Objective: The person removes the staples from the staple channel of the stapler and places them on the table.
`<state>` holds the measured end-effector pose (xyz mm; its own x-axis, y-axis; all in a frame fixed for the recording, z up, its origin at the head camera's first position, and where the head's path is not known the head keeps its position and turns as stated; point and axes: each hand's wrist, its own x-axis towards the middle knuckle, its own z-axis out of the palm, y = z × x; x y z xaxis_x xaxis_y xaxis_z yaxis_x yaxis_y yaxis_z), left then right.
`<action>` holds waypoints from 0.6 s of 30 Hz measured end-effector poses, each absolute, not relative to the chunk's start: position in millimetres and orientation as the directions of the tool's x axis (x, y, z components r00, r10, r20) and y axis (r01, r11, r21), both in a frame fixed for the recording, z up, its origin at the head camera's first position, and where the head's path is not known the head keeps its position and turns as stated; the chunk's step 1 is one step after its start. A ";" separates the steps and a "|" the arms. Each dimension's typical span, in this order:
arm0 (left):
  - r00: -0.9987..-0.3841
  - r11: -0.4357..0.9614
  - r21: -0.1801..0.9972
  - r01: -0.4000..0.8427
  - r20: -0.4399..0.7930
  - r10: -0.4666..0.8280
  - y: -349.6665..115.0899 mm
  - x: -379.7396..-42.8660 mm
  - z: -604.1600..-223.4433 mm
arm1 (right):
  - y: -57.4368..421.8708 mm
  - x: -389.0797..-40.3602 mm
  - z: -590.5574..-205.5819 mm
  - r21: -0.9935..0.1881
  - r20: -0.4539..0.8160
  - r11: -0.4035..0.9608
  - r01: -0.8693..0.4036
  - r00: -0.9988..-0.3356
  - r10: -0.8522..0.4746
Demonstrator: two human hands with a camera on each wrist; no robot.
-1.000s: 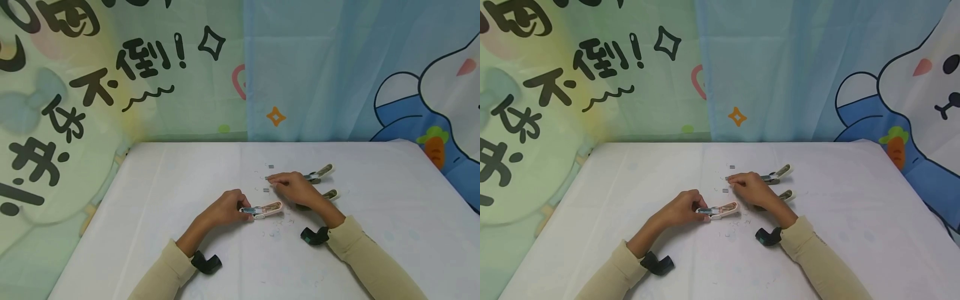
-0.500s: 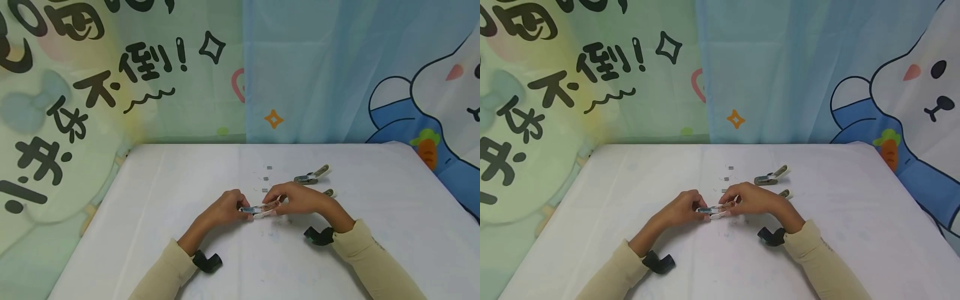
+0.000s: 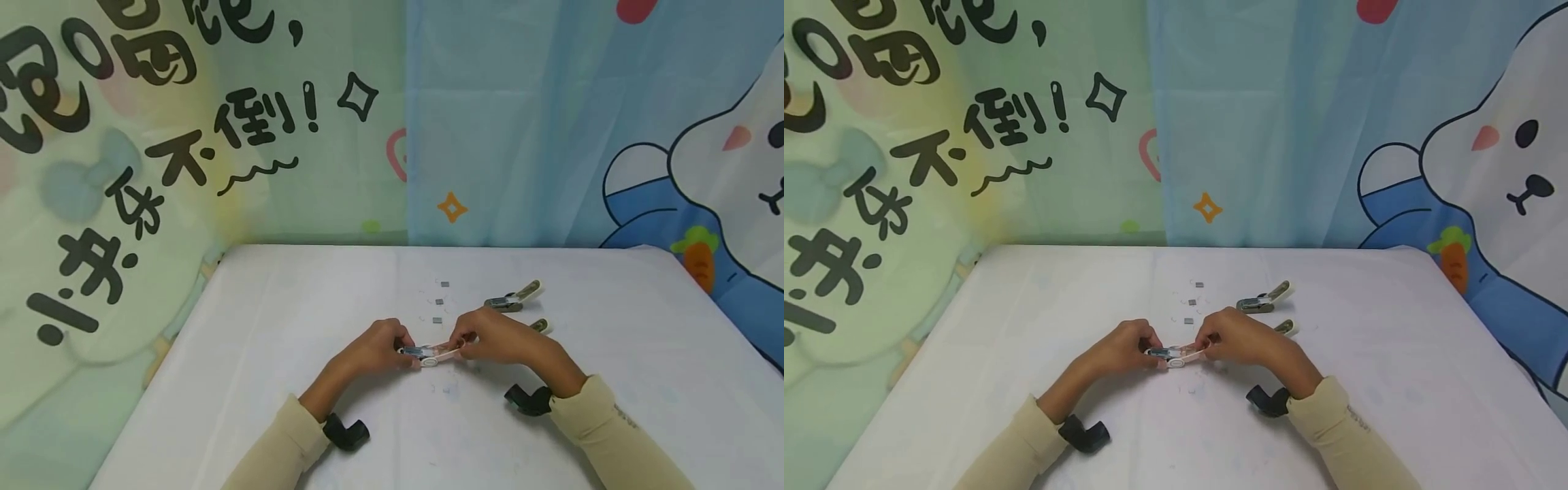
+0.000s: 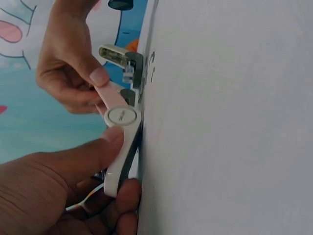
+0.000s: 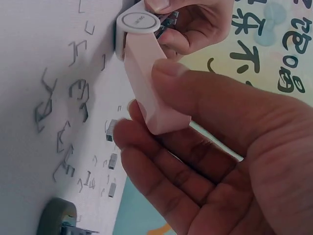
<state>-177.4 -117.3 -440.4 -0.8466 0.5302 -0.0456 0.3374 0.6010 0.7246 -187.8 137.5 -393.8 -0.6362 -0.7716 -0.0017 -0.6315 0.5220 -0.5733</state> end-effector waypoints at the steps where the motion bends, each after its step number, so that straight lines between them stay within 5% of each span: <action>1: -0.846 0.600 0.726 0.337 -0.046 0.531 -118.6 -177.6 -440.2 | 136.1 -188.6 -392.7 -0.566 0.000 0.518 -0.641 -0.628 -0.778; 18: -0.808 0.581 0.708 0.401 -0.026 0.589 -106.1 -172.8 -438.5 | 150.9 -178.9 -390.8 -0.447 0.082 0.544 -0.710 -0.638 -0.766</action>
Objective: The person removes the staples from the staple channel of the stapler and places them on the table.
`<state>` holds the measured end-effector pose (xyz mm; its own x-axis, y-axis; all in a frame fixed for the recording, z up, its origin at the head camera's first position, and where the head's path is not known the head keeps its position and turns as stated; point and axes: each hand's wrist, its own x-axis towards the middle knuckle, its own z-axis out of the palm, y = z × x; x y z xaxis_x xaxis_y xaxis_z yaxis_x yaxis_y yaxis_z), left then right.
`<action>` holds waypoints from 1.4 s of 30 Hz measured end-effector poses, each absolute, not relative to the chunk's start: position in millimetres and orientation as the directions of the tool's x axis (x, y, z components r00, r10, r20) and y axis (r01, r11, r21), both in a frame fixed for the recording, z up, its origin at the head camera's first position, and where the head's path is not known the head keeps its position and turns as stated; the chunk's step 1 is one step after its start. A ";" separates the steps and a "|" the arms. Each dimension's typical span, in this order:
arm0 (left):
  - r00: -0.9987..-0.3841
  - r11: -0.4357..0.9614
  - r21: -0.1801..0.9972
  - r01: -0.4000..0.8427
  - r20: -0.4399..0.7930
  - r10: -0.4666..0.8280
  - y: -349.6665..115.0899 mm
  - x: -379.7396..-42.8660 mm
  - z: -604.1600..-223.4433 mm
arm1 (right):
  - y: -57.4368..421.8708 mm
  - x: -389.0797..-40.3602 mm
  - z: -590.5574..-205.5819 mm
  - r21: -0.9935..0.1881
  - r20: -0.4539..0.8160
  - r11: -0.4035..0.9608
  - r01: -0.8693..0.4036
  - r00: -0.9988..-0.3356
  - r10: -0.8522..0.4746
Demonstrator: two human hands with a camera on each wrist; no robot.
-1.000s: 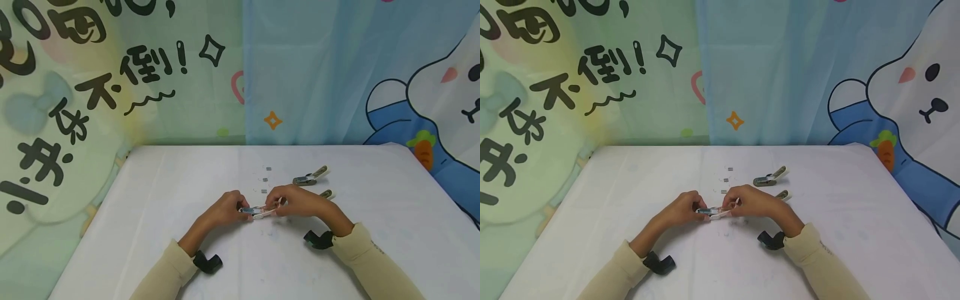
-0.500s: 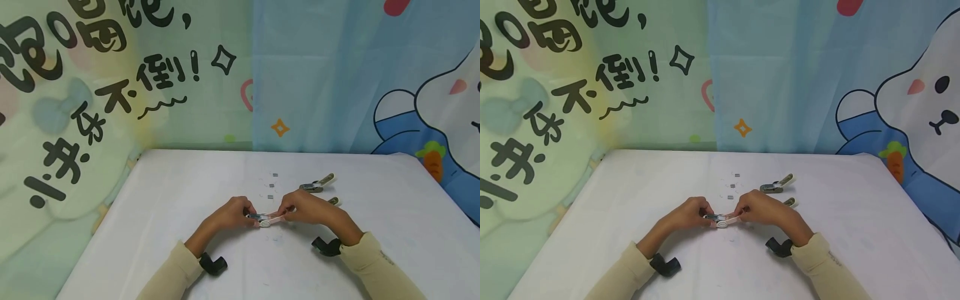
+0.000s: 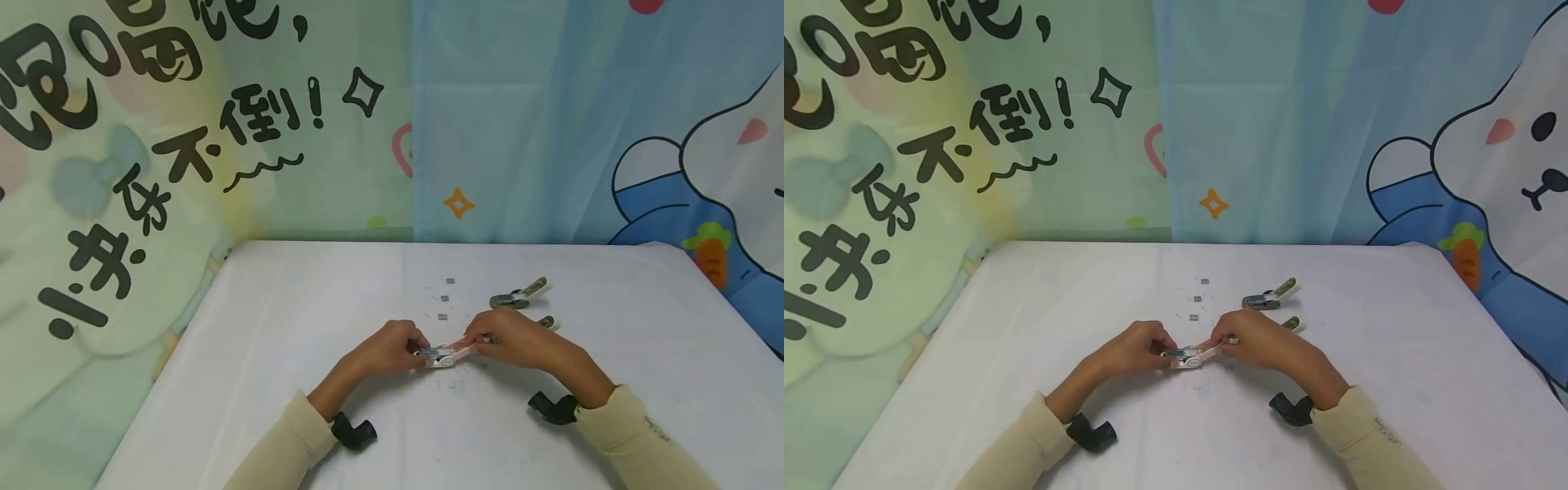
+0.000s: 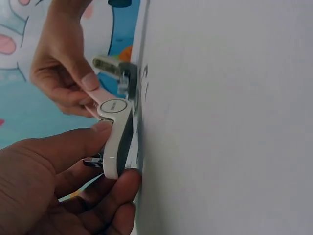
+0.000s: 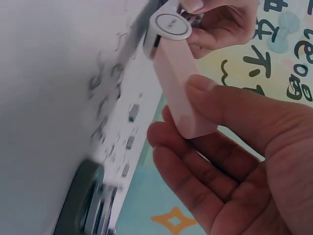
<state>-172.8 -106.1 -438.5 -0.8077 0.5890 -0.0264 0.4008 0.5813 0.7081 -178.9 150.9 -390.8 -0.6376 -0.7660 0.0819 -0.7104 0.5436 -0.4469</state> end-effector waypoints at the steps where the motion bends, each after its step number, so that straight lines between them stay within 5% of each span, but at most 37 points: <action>1: -0.806 0.579 0.707 0.406 -0.022 0.592 -103.2 -172.3 -438.3 | 154.0 -177.5 -390.3 -0.444 0.087 0.545 -0.712 -0.639 -0.764; 17: -0.756 0.514 0.665 0.541 0.117 0.644 -62.0 -168.6 -433.5 | 202.6 -158.7 -388.2 -0.479 0.150 0.559 -0.677 -0.690 -0.708; 29: -0.733 0.536 0.631 0.561 0.079 0.675 -25.3 -165.4 -436.5 | 241.8 -148.0 -397.5 -0.421 0.199 0.596 -0.683 -0.711 -0.674; 42: -0.688 0.512 0.642 0.570 0.031 0.725 -2.1 -162.4 -439.2 | 259.5 -134.9 -398.0 -0.468 0.040 0.698 -0.541 -0.802 -0.595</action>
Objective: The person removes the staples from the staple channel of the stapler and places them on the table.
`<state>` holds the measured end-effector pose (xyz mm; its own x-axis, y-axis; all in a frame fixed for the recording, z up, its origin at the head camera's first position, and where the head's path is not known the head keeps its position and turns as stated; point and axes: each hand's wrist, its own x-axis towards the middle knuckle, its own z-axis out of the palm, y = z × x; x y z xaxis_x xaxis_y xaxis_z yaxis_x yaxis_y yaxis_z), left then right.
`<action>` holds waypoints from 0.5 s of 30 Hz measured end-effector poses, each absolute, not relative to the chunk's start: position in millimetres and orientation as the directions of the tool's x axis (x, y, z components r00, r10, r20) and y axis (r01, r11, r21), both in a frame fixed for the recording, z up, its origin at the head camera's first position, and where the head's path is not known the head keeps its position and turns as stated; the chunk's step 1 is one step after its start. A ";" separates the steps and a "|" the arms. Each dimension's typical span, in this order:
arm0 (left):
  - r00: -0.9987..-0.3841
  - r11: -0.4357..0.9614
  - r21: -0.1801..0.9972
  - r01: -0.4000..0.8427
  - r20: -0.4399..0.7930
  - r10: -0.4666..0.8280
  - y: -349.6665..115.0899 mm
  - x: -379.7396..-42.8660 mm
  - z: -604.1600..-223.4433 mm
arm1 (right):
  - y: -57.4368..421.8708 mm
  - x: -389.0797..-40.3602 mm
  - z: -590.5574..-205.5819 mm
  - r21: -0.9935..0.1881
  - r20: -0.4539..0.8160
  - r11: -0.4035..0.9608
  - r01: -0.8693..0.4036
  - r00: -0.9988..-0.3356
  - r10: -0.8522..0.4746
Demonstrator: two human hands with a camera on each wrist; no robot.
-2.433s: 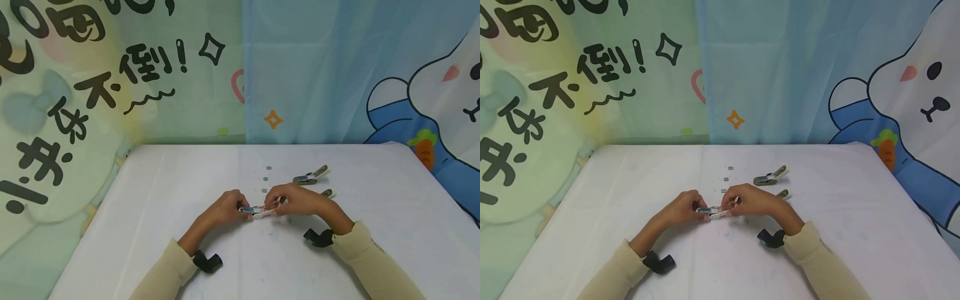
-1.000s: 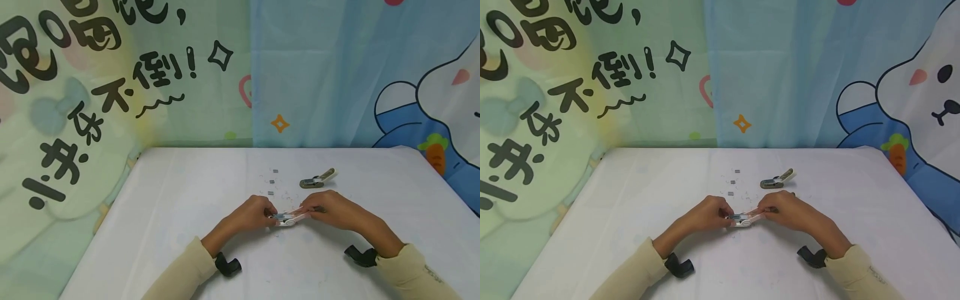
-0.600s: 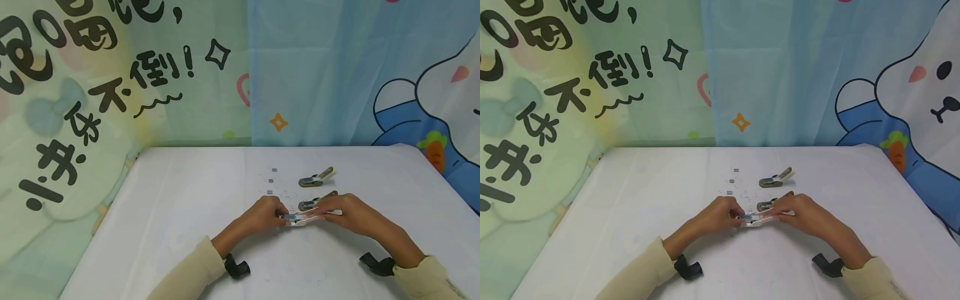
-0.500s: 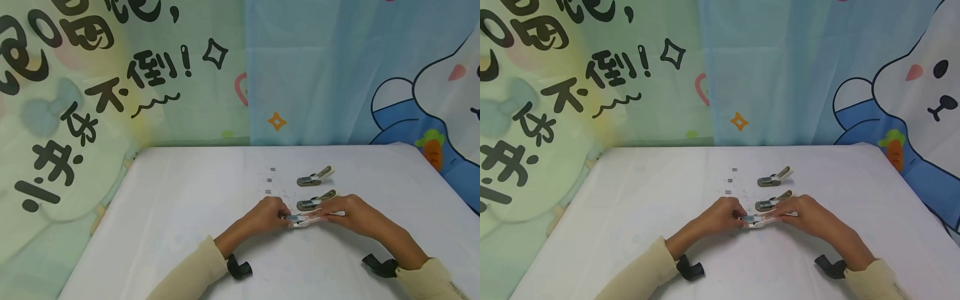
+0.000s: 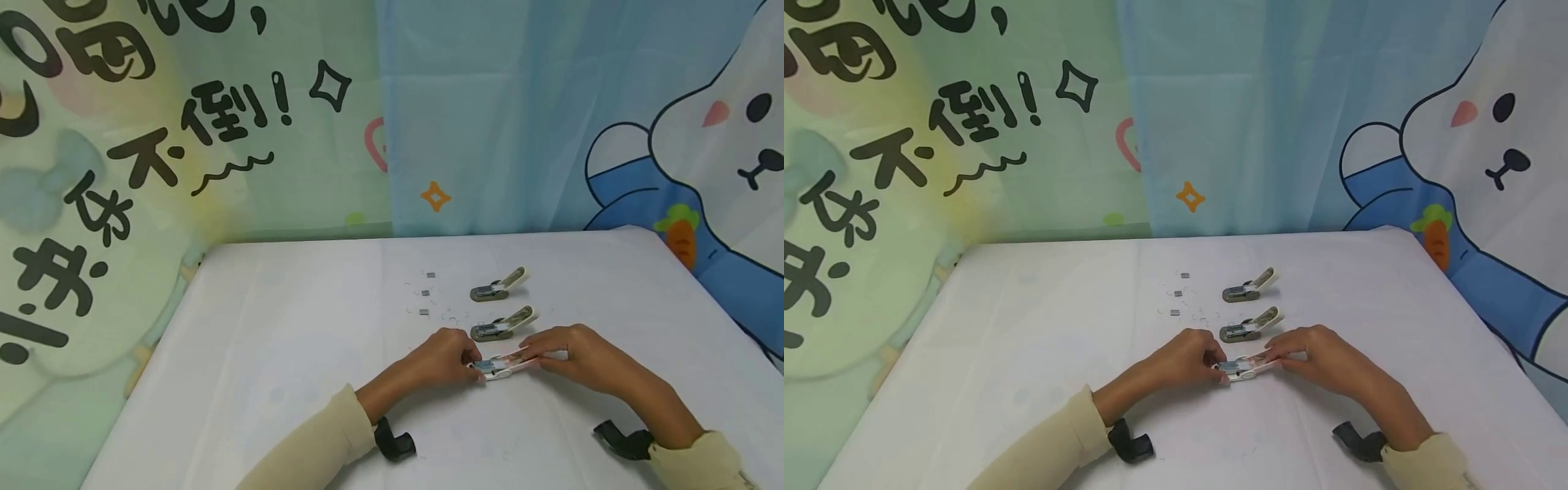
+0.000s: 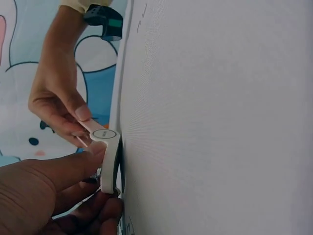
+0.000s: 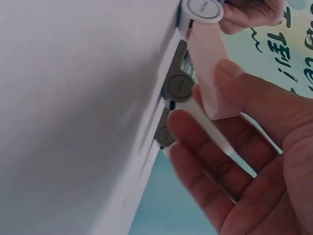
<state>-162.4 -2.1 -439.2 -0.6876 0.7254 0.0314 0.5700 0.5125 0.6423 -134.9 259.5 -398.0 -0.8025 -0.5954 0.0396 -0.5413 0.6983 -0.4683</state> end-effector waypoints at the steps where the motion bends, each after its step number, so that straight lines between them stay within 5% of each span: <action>1: -0.685 0.509 0.646 0.569 0.029 0.728 -2.6 -161.5 -439.0 | 258.7 -134.3 -396.6 -0.462 0.026 0.705 -0.538 -0.803 -0.595; 8: -0.674 0.499 0.670 0.549 0.003 0.738 -18.0 -163.5 -427.1 | 244.6 -133.9 -383.1 -0.440 0.113 0.690 -0.575 -0.798 -0.592; 15: -0.826 0.631 0.605 0.485 0.081 0.557 -64.7 -183.8 -406.1 | 207.3 -147.2 -365.2 -0.427 0.217 0.759 -0.492 -0.870 -0.442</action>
